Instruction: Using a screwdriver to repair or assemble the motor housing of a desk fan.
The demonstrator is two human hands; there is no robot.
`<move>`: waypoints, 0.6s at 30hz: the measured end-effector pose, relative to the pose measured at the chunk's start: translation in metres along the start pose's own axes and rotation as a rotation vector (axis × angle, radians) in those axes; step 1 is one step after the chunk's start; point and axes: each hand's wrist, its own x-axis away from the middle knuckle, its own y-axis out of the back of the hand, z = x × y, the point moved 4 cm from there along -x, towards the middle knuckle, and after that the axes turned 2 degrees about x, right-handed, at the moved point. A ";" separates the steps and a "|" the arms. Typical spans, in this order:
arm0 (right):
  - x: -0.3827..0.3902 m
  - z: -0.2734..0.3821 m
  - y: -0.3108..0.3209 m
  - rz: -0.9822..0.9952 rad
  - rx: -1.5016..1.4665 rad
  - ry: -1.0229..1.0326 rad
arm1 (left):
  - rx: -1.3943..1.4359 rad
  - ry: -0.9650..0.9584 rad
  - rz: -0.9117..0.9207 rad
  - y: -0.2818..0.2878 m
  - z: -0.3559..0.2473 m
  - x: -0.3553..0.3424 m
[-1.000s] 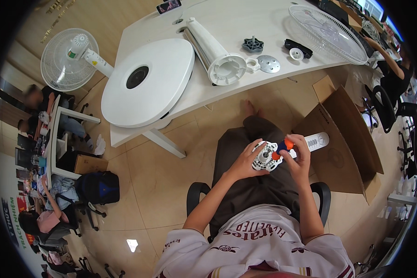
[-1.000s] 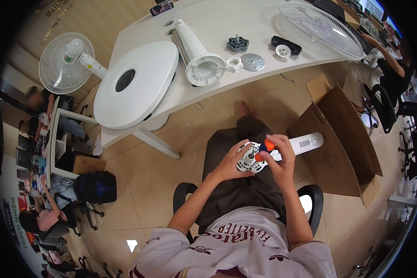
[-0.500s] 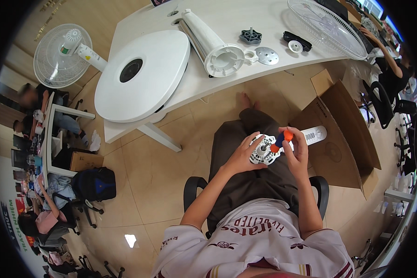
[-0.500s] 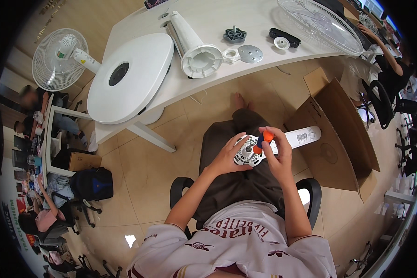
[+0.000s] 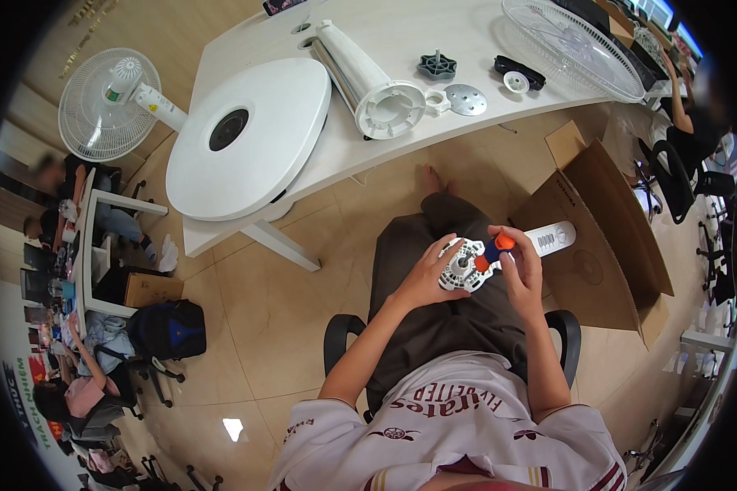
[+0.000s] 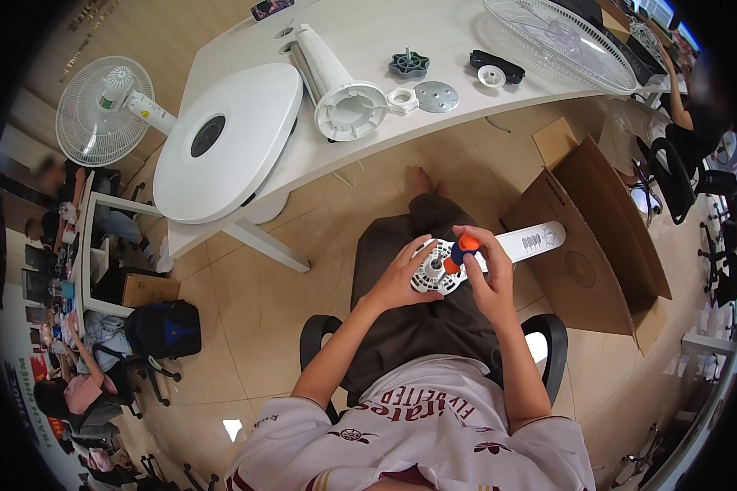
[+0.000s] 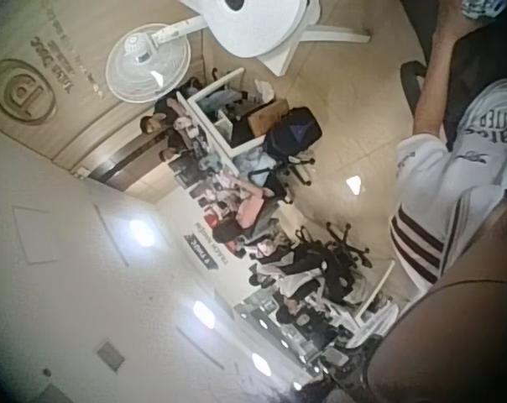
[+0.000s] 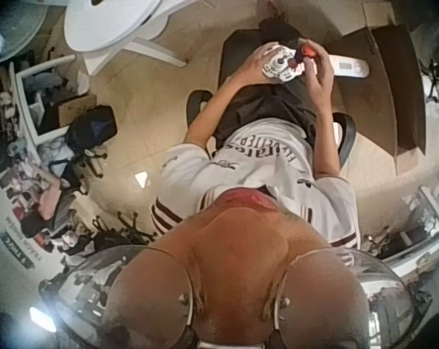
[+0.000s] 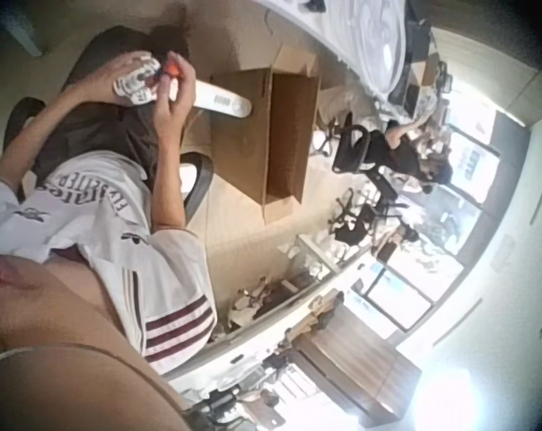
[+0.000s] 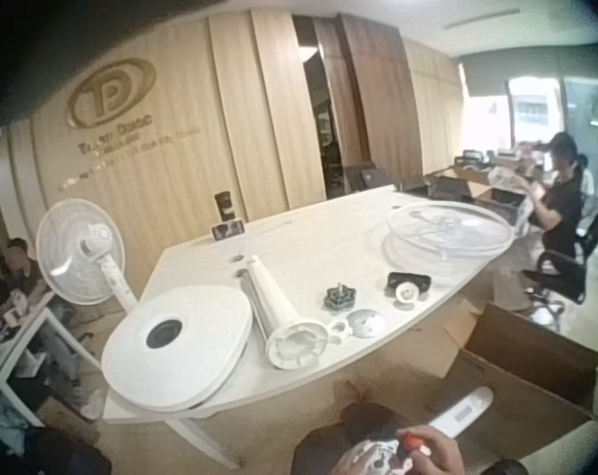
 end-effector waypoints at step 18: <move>-0.002 0.016 -0.001 0.002 0.275 0.178 | -0.012 -0.078 -0.064 0.002 0.001 0.002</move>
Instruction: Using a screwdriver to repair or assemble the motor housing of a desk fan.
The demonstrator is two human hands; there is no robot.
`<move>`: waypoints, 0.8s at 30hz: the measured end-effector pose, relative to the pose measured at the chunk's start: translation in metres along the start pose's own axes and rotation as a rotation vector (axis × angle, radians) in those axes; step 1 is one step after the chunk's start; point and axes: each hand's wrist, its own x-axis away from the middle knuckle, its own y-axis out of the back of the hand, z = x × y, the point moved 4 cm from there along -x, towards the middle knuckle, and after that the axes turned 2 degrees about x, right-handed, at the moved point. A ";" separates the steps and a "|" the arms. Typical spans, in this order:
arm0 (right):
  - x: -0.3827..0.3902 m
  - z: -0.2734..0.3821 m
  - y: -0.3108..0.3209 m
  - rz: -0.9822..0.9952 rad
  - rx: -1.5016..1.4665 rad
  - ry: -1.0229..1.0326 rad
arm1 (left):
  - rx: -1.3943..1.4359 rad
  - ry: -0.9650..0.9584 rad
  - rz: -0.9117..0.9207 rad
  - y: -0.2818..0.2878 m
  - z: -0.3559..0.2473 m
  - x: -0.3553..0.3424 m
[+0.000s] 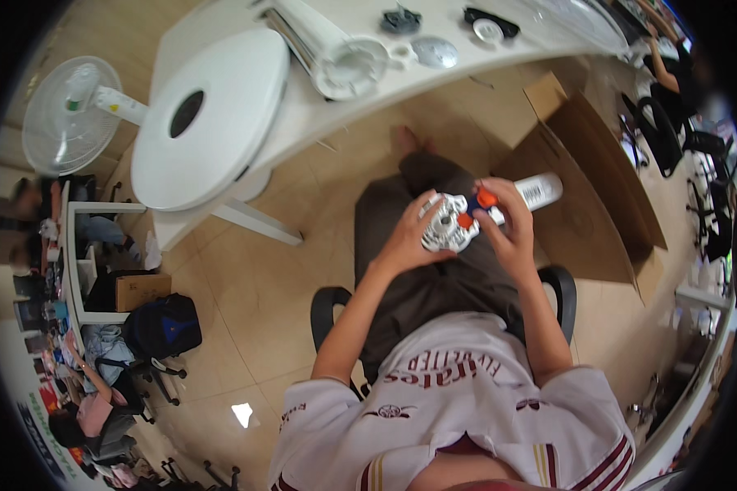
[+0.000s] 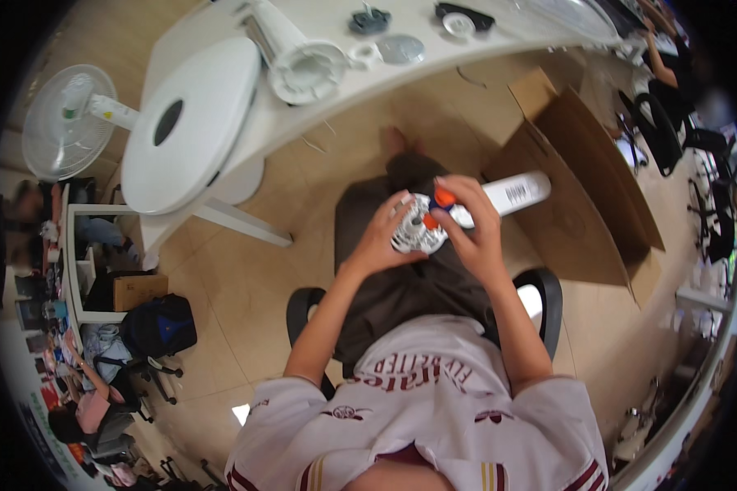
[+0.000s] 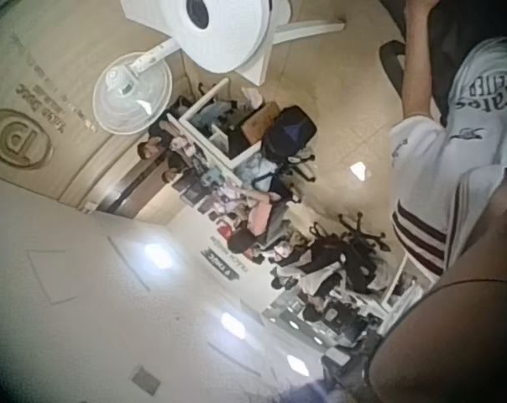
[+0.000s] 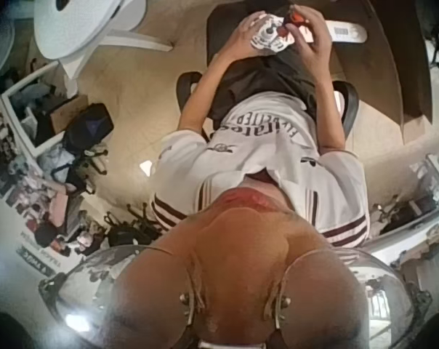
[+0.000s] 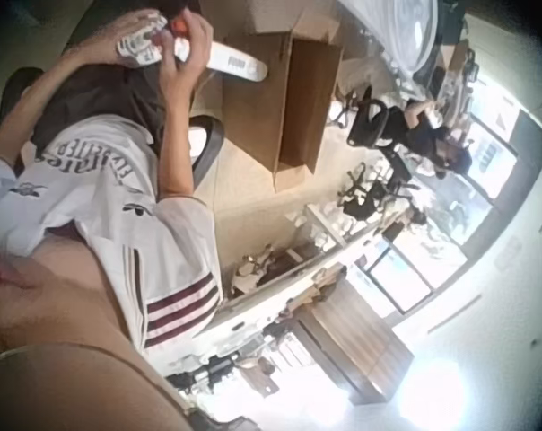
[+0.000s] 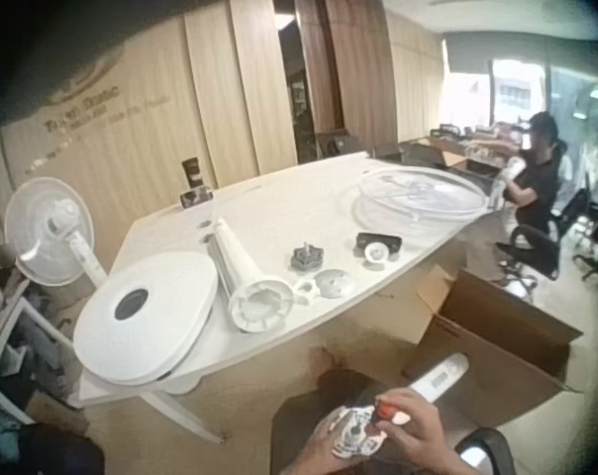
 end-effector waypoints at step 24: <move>0.004 -0.004 0.001 -0.001 -0.074 -0.035 | 0.008 0.097 0.052 -0.001 -0.003 -0.003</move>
